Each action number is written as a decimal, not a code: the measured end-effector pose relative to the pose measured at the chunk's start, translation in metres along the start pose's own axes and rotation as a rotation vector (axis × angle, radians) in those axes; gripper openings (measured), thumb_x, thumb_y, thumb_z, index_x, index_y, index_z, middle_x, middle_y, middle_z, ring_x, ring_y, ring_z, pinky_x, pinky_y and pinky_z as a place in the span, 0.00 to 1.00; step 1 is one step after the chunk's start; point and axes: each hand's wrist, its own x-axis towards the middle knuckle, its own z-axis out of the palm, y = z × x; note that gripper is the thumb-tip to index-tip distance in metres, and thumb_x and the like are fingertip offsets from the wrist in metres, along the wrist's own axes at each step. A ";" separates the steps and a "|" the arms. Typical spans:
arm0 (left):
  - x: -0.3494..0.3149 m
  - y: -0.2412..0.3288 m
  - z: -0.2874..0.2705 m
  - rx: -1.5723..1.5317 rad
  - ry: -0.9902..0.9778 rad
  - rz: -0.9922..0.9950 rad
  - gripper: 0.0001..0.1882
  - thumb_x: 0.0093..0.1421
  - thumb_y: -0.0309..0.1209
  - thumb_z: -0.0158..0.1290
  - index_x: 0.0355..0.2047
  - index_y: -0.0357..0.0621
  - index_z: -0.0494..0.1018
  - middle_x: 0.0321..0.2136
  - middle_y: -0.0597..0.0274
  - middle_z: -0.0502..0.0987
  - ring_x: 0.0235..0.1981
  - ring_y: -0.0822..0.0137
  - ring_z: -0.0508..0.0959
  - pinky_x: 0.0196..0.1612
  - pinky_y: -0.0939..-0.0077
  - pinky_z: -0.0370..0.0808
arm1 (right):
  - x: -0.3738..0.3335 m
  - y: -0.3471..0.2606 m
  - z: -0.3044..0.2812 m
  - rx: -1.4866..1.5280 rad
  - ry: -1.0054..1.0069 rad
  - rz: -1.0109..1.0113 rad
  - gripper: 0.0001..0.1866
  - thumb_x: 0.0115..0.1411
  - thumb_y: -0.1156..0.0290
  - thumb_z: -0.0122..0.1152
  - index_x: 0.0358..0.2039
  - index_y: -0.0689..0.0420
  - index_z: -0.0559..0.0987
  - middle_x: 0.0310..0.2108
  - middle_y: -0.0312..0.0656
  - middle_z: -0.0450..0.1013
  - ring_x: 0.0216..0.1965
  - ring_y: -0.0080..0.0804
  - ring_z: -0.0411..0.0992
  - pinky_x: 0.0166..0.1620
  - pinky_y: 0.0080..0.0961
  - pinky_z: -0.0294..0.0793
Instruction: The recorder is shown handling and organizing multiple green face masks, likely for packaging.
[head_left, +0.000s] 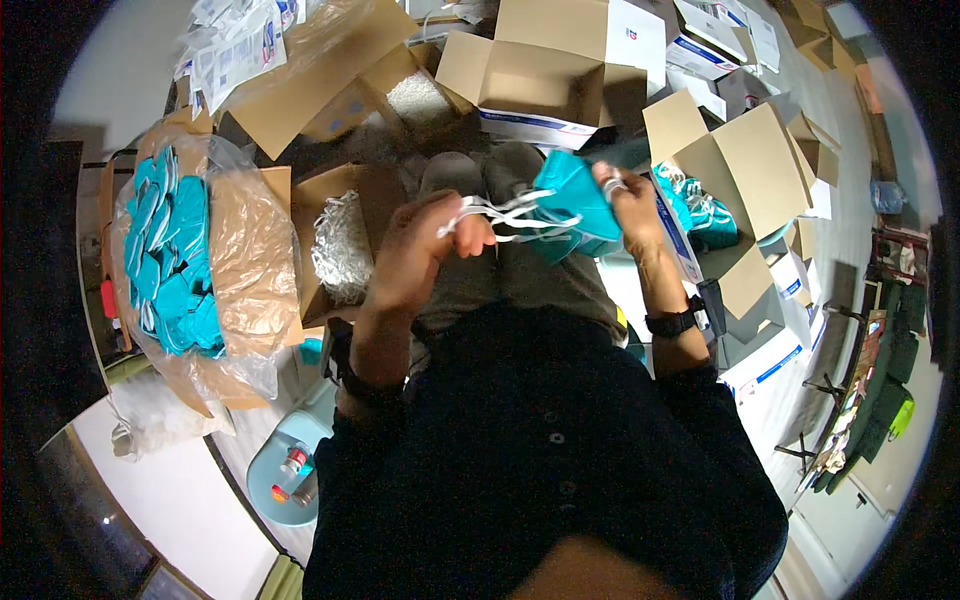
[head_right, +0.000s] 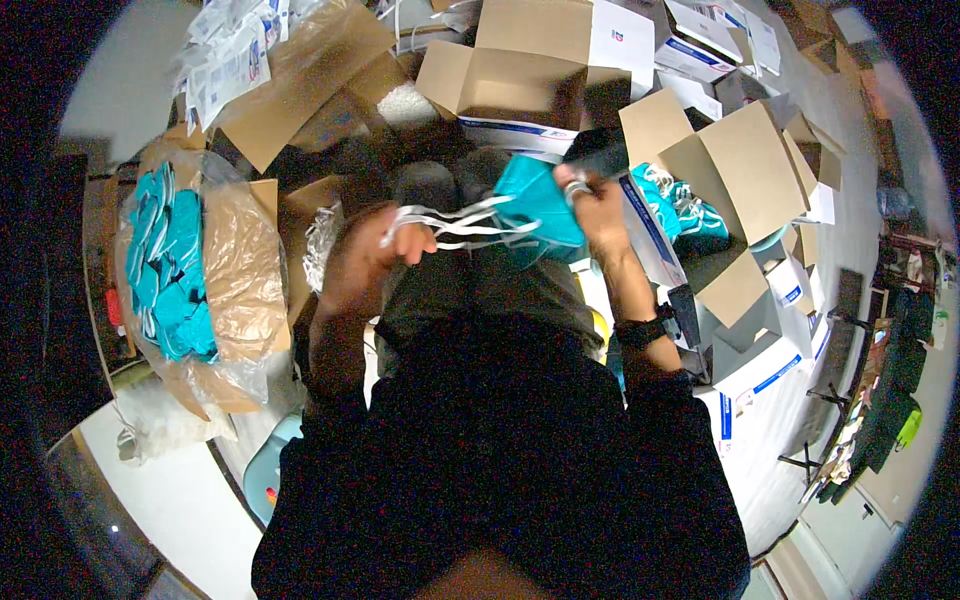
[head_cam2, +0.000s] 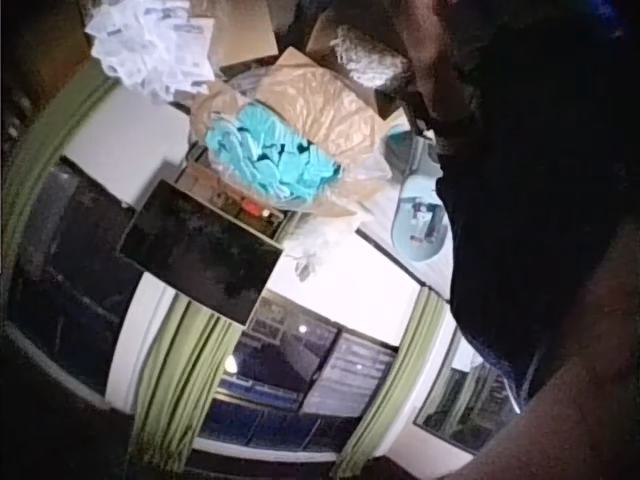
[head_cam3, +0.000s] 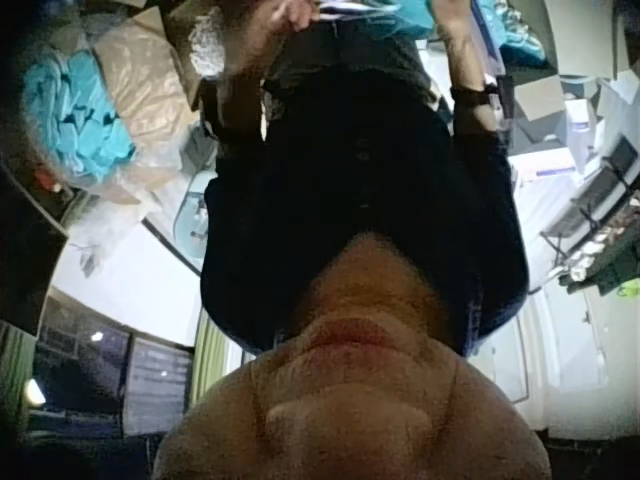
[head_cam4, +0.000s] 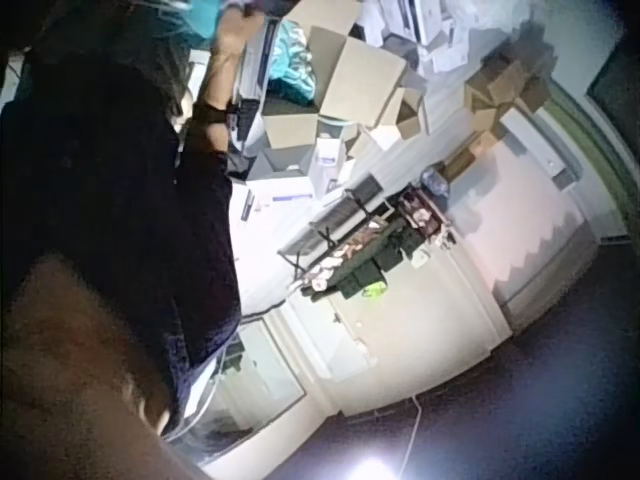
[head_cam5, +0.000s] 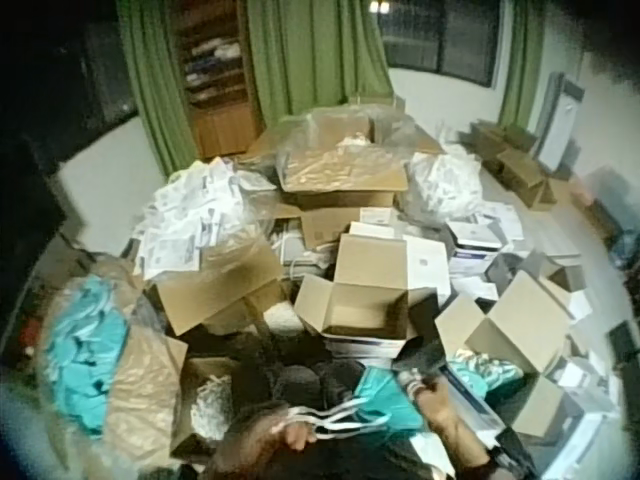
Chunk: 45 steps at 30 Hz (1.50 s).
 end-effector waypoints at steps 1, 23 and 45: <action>0.004 -0.001 0.003 -0.013 0.026 -0.103 0.23 0.65 0.47 0.35 0.26 0.43 0.69 0.26 0.59 0.72 0.32 0.65 0.71 0.41 0.74 0.65 | 0.004 0.007 -0.003 0.026 0.109 0.027 0.11 0.56 0.64 0.63 0.29 0.59 0.80 0.23 0.31 0.72 0.24 0.16 0.63 0.31 0.16 0.61; 0.011 -0.012 0.016 0.420 -0.043 -0.229 0.12 0.66 0.34 0.44 0.32 0.38 0.72 0.21 0.66 0.72 0.23 0.77 0.71 0.25 0.81 0.68 | -0.067 -0.070 0.049 -0.288 -0.886 -0.150 0.14 0.63 0.64 0.56 0.31 0.64 0.78 0.25 0.35 0.74 0.30 0.16 0.66 0.34 0.19 0.68; -0.059 -0.003 0.019 0.329 0.127 -0.325 0.17 0.66 0.41 0.40 0.26 0.41 0.65 0.20 0.66 0.63 0.20 0.71 0.64 0.23 0.75 0.61 | -0.046 -0.026 0.075 -0.702 -0.260 -0.971 0.21 0.55 0.54 0.61 0.16 0.58 0.70 0.16 0.44 0.68 0.19 0.45 0.69 0.22 0.35 0.65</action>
